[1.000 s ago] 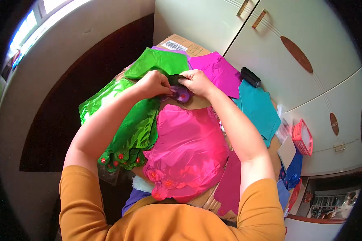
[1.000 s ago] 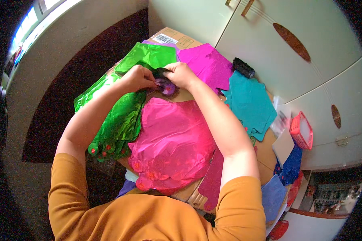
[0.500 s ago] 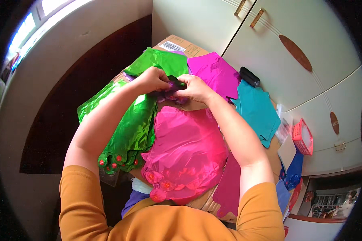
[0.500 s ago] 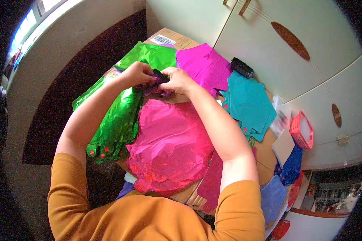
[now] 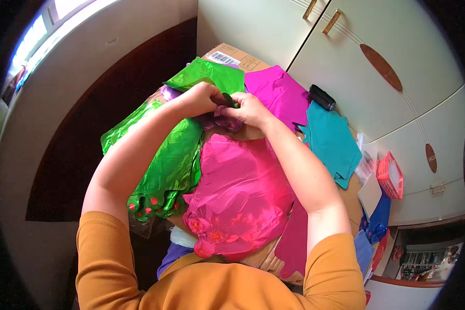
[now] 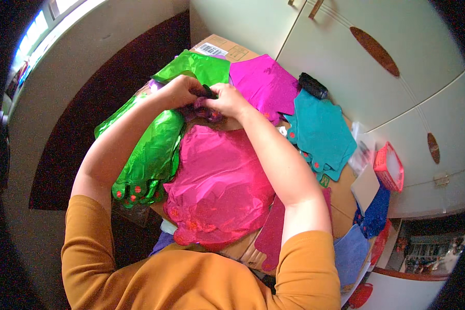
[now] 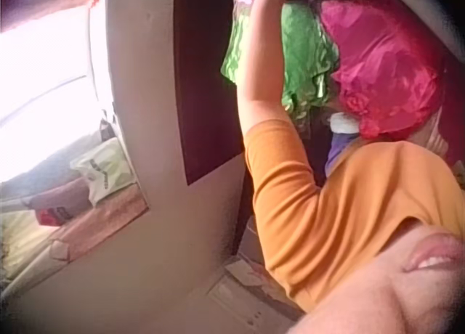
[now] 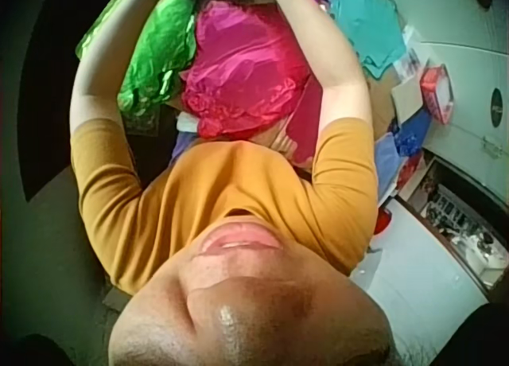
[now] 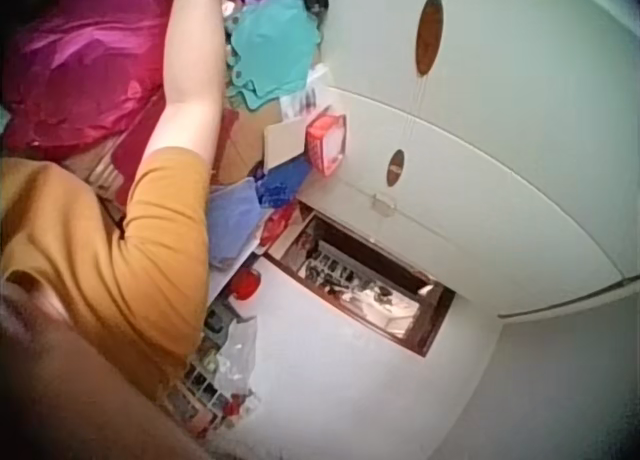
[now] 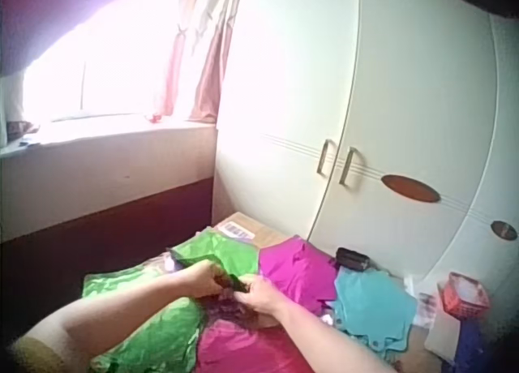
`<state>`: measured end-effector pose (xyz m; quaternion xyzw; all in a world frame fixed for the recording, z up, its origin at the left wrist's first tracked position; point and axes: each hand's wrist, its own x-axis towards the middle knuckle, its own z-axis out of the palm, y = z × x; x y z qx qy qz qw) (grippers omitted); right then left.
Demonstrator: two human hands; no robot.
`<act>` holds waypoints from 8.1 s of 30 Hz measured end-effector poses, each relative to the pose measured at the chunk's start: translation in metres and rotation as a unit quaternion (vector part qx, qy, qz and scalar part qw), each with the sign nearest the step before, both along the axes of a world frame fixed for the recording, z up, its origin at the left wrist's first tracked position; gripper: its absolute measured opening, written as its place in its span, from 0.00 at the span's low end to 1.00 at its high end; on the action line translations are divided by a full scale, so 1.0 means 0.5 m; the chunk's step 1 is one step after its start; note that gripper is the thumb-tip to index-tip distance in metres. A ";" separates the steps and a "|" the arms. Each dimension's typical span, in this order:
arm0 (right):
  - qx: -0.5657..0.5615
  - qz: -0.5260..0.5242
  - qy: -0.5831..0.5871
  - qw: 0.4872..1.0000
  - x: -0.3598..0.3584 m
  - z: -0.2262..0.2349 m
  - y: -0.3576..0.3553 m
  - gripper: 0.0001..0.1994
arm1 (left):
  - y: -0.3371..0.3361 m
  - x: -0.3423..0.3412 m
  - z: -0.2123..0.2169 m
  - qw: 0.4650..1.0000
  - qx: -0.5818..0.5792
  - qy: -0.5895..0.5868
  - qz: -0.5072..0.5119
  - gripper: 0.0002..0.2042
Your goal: Sorting and organizing various colored plastic foil sheets on a cardboard-covered workbench.
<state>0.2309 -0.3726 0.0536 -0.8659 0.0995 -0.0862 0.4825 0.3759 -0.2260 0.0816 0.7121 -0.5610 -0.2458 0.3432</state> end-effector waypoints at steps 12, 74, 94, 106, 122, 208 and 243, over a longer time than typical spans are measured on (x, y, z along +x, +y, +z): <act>-0.100 -0.029 -0.052 0.993 -0.006 0.016 0.023 0.15 | 0.005 -0.003 -0.021 0.998 -0.035 -0.027 0.042 0.12; -0.459 -0.281 -0.245 0.806 -0.224 0.489 -0.204 0.17 | 0.005 0.010 0.058 0.930 0.132 -0.342 0.016 0.41; -0.180 -0.169 -0.085 0.965 -0.277 0.030 -0.187 0.09 | -0.233 -0.193 -0.068 0.946 -0.208 -0.153 -0.196 0.07; -0.013 -0.145 -0.021 0.989 -0.271 0.030 -0.211 0.09 | -0.282 -0.154 -0.050 0.993 0.001 0.040 -0.113 0.10; 0.042 -0.290 -0.099 0.951 -0.239 -0.019 -0.266 0.13 | -0.220 -0.265 0.011 0.857 0.040 -0.510 -0.060 0.26; -0.106 -0.407 -0.100 0.902 -0.680 0.019 -0.240 0.11 | -0.289 -0.630 -0.023 0.751 -0.160 -0.583 -0.267 0.17; -0.564 -0.533 0.033 0.630 -1.303 0.271 -0.023 0.13 | -0.401 -1.153 -0.034 0.688 -0.355 -0.241 -0.585 0.14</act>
